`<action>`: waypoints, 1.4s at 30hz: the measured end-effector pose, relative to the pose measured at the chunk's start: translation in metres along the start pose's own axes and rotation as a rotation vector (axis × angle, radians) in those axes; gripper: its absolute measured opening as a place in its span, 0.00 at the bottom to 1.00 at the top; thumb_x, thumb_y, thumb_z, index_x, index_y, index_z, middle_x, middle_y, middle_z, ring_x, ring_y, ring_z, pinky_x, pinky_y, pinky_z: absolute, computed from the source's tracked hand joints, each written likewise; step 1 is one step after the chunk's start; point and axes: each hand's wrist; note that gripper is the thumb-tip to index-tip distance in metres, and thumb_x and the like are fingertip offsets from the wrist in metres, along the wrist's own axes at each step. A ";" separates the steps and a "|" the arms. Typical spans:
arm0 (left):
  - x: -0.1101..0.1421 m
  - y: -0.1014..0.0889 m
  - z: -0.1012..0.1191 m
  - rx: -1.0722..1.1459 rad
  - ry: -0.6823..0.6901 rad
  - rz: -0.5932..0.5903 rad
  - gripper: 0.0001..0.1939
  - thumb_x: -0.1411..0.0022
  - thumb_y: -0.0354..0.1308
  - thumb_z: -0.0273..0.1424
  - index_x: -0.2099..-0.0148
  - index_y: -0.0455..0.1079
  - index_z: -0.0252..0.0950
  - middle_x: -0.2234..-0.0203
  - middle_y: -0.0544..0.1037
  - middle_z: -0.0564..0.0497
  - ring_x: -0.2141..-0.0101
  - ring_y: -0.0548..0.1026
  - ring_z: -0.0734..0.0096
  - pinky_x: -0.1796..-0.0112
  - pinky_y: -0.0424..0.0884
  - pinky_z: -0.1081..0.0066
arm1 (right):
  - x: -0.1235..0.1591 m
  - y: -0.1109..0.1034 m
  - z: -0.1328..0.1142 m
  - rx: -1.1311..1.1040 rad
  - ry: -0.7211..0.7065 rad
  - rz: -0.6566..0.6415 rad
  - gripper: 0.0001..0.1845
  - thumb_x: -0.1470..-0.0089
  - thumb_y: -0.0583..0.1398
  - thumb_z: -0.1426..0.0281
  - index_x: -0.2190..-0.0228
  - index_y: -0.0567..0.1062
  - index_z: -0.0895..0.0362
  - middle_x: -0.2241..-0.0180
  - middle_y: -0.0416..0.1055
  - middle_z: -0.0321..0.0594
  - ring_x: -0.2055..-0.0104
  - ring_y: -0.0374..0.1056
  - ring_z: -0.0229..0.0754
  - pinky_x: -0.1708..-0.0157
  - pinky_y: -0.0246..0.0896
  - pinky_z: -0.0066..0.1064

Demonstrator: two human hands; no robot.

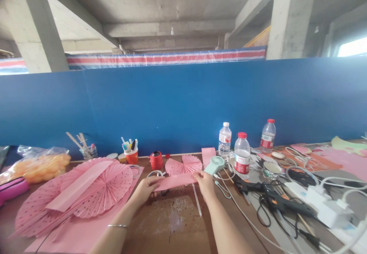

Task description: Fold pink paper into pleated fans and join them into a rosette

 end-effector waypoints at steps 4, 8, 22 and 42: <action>0.000 -0.001 0.004 0.044 -0.010 -0.011 0.19 0.49 0.56 0.32 0.53 0.70 0.35 0.81 0.71 0.53 0.83 0.67 0.75 0.80 0.62 0.75 | 0.000 0.000 -0.001 -0.013 0.001 -0.007 0.16 0.63 0.63 0.58 0.75 0.77 0.58 0.77 0.74 0.39 0.71 0.67 0.47 0.68 0.58 0.32; -0.004 0.003 0.000 0.069 0.015 0.047 0.17 0.51 0.56 0.30 0.56 0.71 0.35 0.72 0.74 0.50 0.84 0.66 0.79 0.81 0.62 0.76 | 0.000 -0.001 0.000 -0.024 0.002 -0.001 0.15 0.63 0.63 0.58 0.77 0.76 0.58 0.78 0.74 0.39 0.72 0.67 0.46 0.69 0.58 0.31; -0.008 0.004 -0.014 0.139 0.039 0.085 0.18 0.49 0.55 0.33 0.54 0.67 0.32 0.79 0.75 0.52 0.84 0.71 0.73 0.81 0.68 0.73 | -0.004 -0.003 0.011 -0.007 0.005 -0.027 0.17 0.61 0.62 0.57 0.75 0.75 0.59 0.76 0.73 0.39 0.70 0.68 0.46 0.66 0.58 0.33; -0.016 -0.004 -0.027 0.136 -0.032 0.125 0.18 0.48 0.55 0.33 0.55 0.69 0.31 0.81 0.76 0.50 0.84 0.72 0.72 0.82 0.68 0.75 | -0.004 -0.008 0.007 0.123 -0.006 -0.131 0.17 0.60 0.61 0.59 0.72 0.76 0.60 0.74 0.75 0.41 0.69 0.69 0.46 0.67 0.61 0.31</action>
Point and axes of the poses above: each hand's wrist, its own x-axis away from the middle knuckle, its own y-axis out of the palm, z = x × y
